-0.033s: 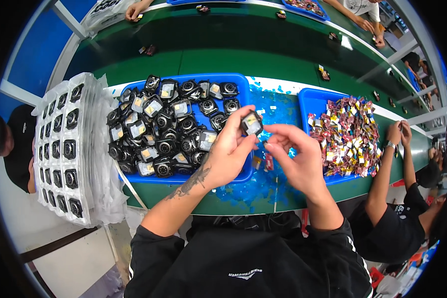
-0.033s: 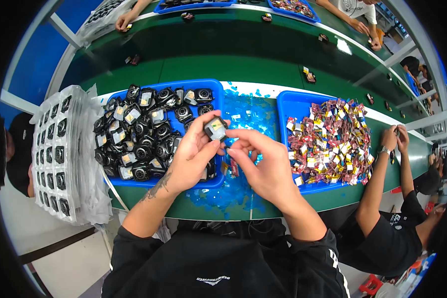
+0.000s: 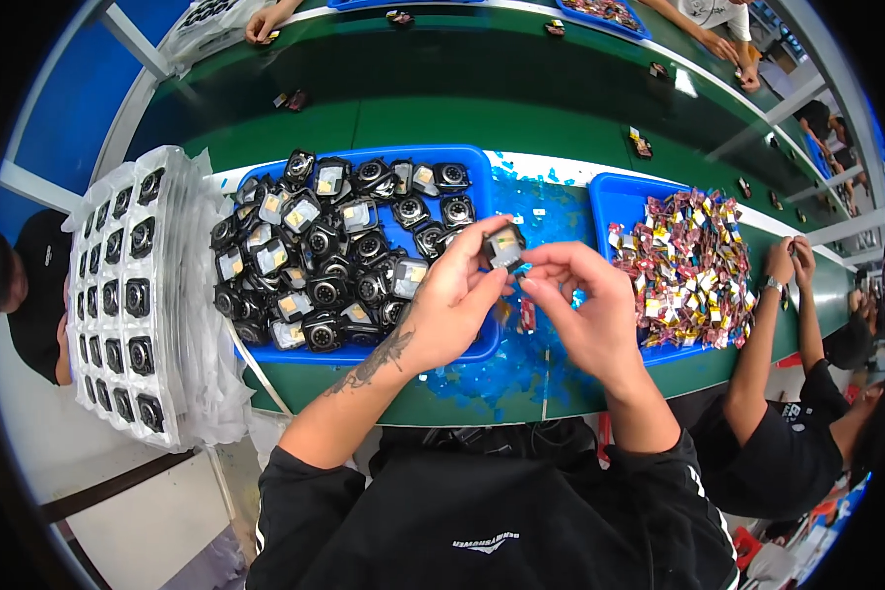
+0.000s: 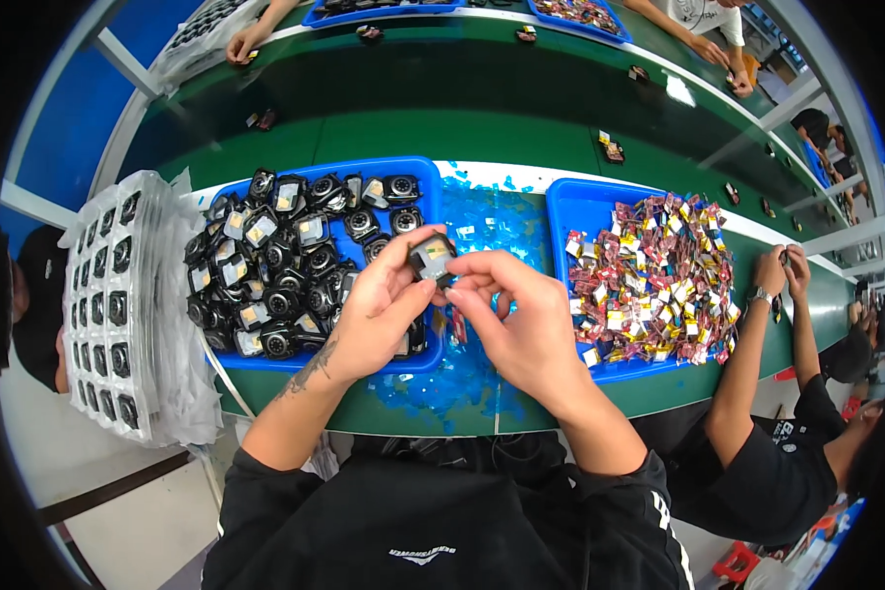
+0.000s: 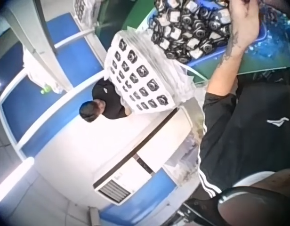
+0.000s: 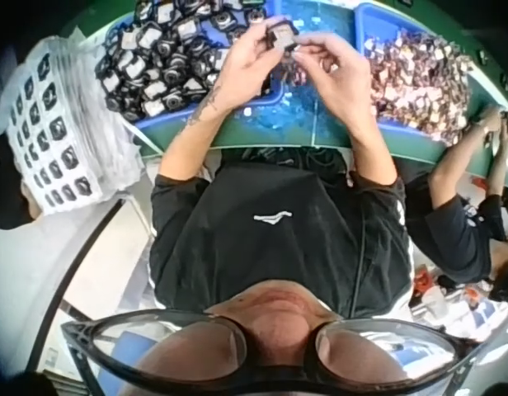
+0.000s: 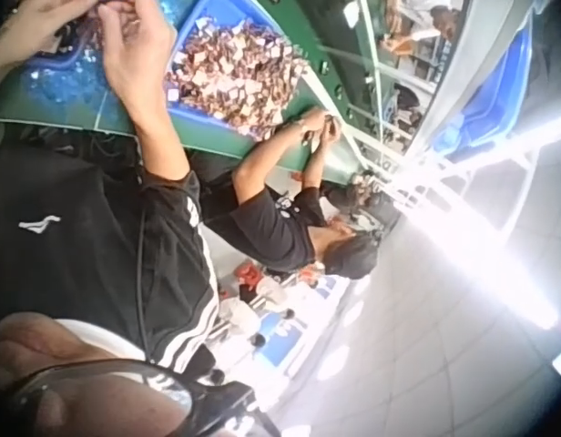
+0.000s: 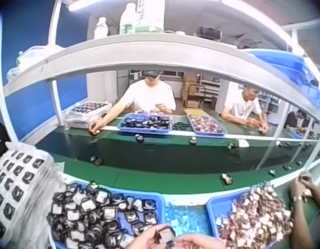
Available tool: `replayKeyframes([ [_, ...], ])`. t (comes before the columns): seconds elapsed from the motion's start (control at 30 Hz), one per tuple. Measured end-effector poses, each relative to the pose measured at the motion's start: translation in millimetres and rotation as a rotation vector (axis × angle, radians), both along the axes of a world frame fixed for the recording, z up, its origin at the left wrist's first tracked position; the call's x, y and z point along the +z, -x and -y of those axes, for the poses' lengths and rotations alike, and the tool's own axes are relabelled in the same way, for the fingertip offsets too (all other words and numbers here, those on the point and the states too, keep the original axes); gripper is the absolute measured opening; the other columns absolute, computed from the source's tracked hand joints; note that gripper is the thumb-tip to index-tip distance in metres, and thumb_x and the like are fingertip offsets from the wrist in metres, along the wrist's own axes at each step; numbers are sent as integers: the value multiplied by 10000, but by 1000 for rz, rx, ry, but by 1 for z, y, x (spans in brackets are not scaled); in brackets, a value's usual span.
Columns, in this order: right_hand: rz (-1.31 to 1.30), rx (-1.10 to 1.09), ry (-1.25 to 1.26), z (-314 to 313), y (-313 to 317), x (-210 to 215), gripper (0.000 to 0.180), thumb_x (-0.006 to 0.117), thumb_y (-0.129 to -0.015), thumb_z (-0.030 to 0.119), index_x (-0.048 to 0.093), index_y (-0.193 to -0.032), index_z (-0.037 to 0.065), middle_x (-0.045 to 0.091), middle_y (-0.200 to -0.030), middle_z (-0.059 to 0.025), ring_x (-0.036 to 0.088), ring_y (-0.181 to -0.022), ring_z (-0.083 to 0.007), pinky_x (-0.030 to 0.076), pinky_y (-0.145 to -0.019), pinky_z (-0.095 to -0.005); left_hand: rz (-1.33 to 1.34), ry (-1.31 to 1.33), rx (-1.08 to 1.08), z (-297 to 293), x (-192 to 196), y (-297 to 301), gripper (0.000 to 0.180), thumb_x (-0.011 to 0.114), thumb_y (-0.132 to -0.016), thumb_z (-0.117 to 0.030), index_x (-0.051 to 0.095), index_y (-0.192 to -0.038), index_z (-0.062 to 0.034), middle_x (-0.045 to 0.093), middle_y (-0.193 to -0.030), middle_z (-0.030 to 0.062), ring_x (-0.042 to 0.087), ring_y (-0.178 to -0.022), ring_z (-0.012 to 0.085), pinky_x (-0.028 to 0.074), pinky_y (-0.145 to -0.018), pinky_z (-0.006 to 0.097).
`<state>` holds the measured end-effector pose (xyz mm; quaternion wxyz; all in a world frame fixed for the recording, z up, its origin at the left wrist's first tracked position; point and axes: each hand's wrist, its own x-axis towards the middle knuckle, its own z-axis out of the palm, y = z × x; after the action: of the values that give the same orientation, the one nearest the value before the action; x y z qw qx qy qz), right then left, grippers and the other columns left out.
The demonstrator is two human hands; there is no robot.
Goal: Applying stickers and covers to small electronic components on a production line.
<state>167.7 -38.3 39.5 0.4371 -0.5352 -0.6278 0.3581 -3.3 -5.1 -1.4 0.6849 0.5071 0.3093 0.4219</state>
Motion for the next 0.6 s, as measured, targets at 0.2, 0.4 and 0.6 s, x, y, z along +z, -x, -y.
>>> replayKeyframes([
  [0.2, 181, -61, -59, -10, 3, 4, 97, 730, -795, 10, 675, -875, 6, 668, -754, -73, 493, -502, -101, 419, -487, -265, -25, -88, -23, -1, 6, 2, 464, 532, -930, 48, 442, -1385, 48, 603, -1214, 125, 588, -1118, 160, 480, -960, 294],
  [0.4, 196, -98, -72, -12, 8, 6, 90, 740, -784, 13, 690, -859, 8, 670, -724, -67, 444, -470, -90, 369, -440, -260, 38, -23, -36, 0, 7, 2, 452, 532, -923, 73, 446, -1367, 82, 587, -1263, 168, 588, -1159, 196, 479, -998, 308],
  [0.6, 133, -107, -89, -13, 8, 2, 93, 746, -785, 18, 705, -870, 14, 676, -724, -57, 411, -464, -67, 341, -429, -252, 53, -38, -34, -2, 5, 2, 453, 535, -918, 81, 450, -1364, 86, 597, -1244, 172, 597, -1146, 199, 484, -995, 311],
])
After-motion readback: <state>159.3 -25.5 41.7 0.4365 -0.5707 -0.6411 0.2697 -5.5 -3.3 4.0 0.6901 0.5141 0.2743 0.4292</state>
